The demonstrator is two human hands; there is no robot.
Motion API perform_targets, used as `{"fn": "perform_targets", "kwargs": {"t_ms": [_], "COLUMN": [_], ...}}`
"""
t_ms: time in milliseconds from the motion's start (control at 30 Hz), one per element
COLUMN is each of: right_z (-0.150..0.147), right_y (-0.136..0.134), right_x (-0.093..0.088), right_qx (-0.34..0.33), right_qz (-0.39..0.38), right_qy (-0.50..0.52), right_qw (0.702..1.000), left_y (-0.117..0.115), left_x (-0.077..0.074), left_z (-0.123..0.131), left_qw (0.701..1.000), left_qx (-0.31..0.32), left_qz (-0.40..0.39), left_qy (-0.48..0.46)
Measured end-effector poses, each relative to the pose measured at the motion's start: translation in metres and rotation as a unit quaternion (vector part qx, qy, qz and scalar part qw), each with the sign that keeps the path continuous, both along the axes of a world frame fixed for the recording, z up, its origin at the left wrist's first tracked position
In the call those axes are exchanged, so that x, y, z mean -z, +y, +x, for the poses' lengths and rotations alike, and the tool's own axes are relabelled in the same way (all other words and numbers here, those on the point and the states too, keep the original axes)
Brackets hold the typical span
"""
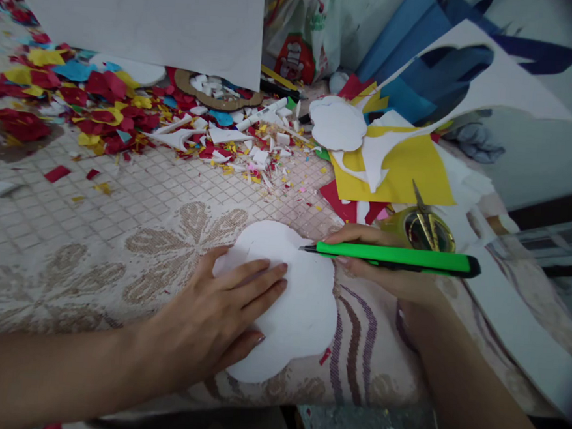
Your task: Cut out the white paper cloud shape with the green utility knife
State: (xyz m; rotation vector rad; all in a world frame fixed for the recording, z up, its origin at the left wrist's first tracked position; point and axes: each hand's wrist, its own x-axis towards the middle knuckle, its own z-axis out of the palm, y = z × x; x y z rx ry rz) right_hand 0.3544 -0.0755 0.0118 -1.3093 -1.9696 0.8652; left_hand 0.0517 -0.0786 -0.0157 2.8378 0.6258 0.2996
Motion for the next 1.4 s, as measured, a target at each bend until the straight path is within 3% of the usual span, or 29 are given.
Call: {"fn": "perform_targets", "kwargs": {"t_ms": [667,800,867,1000,1167,1400], "right_z": [-0.001,0.002,0.002,-0.005,-0.025,-0.036], "right_y": [0.002,0.002,0.000,-0.008,-0.018,-0.023], "right_x": [-0.001,-0.005,-0.007,-0.008,0.000,0.009], "right_qx": [-0.027,-0.059,-0.039,0.076,0.143,0.142], "right_qz": [-0.072,-0.047,-0.015,0.039,0.054,0.042], "right_qy": [0.013,0.009,0.004,-0.004,-0.031,-0.044], "right_qw": [0.997,0.997,0.999,0.996,0.988,0.988], "left_y": [0.001,0.003,0.003,0.003,0.001,0.001], "left_x": [0.001,0.000,-0.001,-0.002,-0.001,-0.002], "left_z": [0.002,0.002,0.002,0.000,0.001,0.003], "left_qw": [1.000,1.000,1.000,0.999,0.999,0.999], "left_qx": [0.002,0.008,0.009,0.004,-0.003,-0.009], "left_qz": [0.011,0.023,0.029,0.038,0.045,0.044], "left_qy": [0.003,-0.003,0.001,0.017,0.015,0.009]}}
